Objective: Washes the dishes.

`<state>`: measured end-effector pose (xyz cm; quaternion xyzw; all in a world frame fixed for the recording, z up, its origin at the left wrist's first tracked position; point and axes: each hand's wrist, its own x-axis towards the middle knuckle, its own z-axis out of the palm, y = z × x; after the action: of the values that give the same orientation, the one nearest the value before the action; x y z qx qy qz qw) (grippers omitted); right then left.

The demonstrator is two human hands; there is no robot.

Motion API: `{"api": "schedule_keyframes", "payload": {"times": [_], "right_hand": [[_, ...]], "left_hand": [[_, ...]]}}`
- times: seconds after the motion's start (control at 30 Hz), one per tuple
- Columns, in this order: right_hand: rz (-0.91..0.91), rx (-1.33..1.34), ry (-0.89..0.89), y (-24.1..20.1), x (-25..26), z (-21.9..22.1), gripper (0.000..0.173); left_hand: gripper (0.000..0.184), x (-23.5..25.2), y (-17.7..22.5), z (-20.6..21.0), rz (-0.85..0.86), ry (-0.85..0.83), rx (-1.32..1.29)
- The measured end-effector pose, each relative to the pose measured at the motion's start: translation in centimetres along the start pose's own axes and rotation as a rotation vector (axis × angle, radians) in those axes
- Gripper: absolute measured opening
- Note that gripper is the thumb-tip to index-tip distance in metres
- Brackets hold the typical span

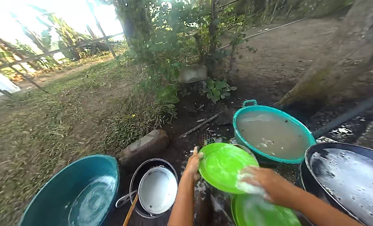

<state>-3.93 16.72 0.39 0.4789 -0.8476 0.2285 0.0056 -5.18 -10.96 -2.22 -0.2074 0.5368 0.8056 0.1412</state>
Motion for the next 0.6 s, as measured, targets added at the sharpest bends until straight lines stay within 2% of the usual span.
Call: {"api": "schedule_keyframes", "payload": {"times": [0.03, 0.07, 0.1, 0.13, 0.2, 0.27, 0.33, 0.4, 0.47, 0.53, 0.57, 0.6], "right_hand": [[0.022, 0.109, 0.061, -0.1, 1.0, -1.4, 0.026], [0.106, 0.231, 0.141, -0.1, 1.7, -2.5, 0.026], [0.229, 0.332, 0.230, 0.0, 2.4, -3.8, 0.032], [0.366, 0.364, 0.318, 0.6, 2.9, -5.0, 0.038], [0.676, 0.320, 0.420, 2.4, 3.7, -6.6, 0.039], [0.855, 0.194, 0.519, 3.9, 4.6, -5.8, 0.043], [0.776, 0.126, 0.619, 3.4, 4.8, -2.8, 0.053], [0.540, 0.111, 0.593, 0.9, 4.6, 1.0, 0.068], [0.328, 0.092, 0.514, -2.6, 4.9, 4.2, 0.061], [0.227, 0.079, 0.464, -4.5, 6.8, 4.7, 0.048], [0.266, 0.064, 0.458, -3.9, 8.1, 3.7, 0.042], [0.389, 0.077, 0.432, -2.4, 9.3, 2.0, 0.038]], "left_hand": [[0.050, 0.0, -0.5, -0.1, -0.015, -0.043, -0.059], [0.059, 0.0, -1.1, -0.1, -0.002, -0.149, -0.090], [0.069, -0.2, -1.6, 0.2, 0.048, -0.220, -0.063], [0.071, -0.6, -2.0, 1.0, 0.129, -0.247, 0.005], [0.050, -1.7, -2.8, 3.1, 0.278, -0.204, 0.029], [0.031, -3.2, -2.9, 5.5, 0.333, -0.106, -0.088], [0.026, -4.2, -2.7, 6.7, 0.366, 0.010, -0.138], [0.034, -4.4, -2.5, 6.8, 0.389, 0.105, -0.120], [0.048, -4.1, -3.0, 6.7, 0.414, 0.165, -0.066], [0.047, -4.0, -4.0, 6.8, 0.511, 0.177, 0.051], [0.045, -4.2, -4.4, 7.1, 0.567, 0.167, 0.128], [0.046, -4.4, -4.8, 7.5, 0.610, 0.168, 0.216]]}}
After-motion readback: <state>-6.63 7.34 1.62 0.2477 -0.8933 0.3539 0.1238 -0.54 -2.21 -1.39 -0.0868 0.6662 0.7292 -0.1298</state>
